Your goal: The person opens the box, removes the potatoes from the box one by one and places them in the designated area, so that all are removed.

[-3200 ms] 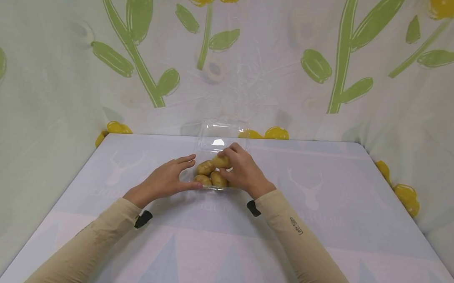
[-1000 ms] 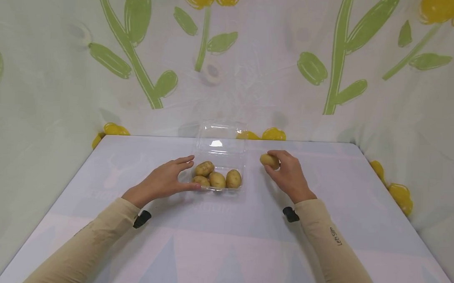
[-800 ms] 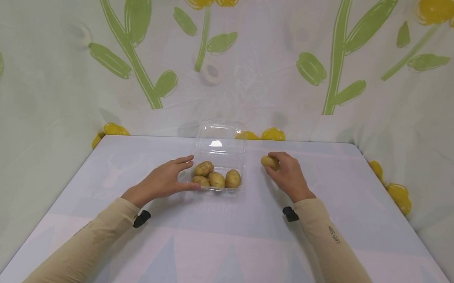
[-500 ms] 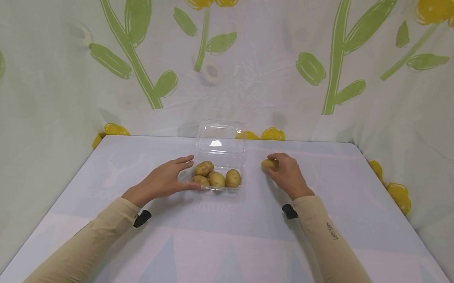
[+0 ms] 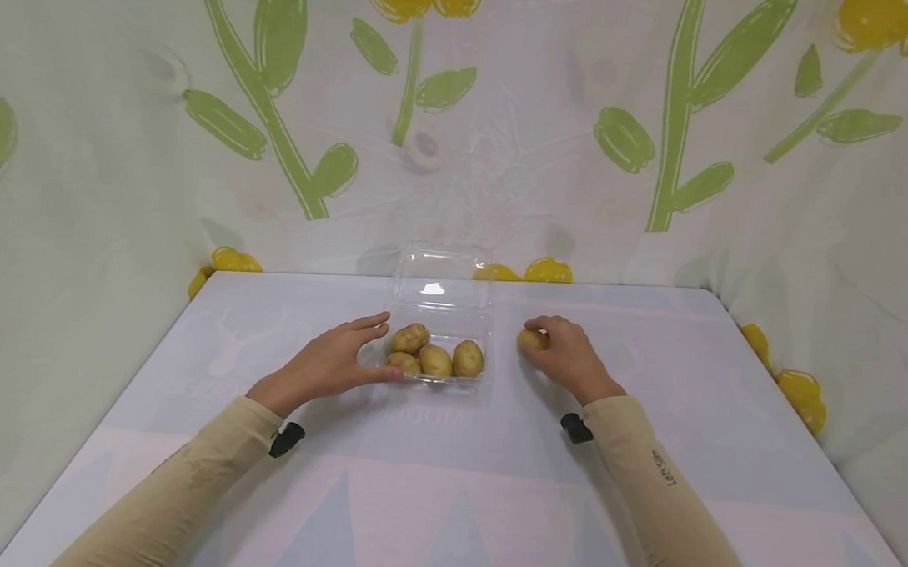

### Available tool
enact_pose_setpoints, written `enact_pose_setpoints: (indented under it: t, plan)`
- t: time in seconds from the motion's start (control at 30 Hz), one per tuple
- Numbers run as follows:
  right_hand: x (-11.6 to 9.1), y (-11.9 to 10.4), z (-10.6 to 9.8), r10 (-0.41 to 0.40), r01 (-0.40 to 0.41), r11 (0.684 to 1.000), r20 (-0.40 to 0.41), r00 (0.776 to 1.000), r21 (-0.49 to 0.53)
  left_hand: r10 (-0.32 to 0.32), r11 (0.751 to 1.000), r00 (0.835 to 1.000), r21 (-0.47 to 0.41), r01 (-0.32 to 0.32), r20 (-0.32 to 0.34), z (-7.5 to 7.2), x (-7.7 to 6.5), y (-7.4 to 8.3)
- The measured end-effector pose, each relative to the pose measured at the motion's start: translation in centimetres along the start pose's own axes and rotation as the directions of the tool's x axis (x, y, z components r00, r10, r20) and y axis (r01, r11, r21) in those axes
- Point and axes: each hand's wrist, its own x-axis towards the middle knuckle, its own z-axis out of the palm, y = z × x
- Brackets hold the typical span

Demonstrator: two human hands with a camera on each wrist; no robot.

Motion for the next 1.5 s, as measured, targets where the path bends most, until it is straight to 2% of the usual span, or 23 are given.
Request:
enact_pose_setpoints:
  t: [0.17,0.33,0.63,1.0,1.27,1.5]
  plan:
    - [-0.09,-0.24,0.08,0.012,-0.012,1.000,0.007,1.000,0.000,0.006,1.000,1.000,0.003,-0.006,-0.004,0.00,-0.05,0.11]
    - [-0.17,-0.29,0.05,-0.006,0.006,1.000,-0.021,1.000,-0.009,0.009,1.000,1.000,-0.003,-0.009,-0.003,-0.10,-0.15,0.26]
    - [0.12,-0.12,-0.09,-0.023,0.020,0.996,-0.032,0.999,-0.082,0.008,1.000,1.000,-0.003,-0.008,-0.002,-0.03,-0.01,0.19]
    - [-0.09,0.10,0.04,-0.019,0.016,0.998,-0.047,0.999,-0.065,0.002,1.000,1.000,0.001,-0.001,-0.004,-0.05,-0.10,0.18]
    - [-0.48,0.07,-0.37,-0.054,0.050,0.997,-0.060,0.997,-0.067,-0.005,1.000,1.000,0.001,0.005,-0.002,-0.09,-0.18,0.29]
    - [-0.69,-0.11,-0.86,-0.051,0.047,0.997,-0.066,0.997,-0.056,-0.009,1.000,1.000,0.002,0.009,0.002,-0.12,-0.21,0.42]
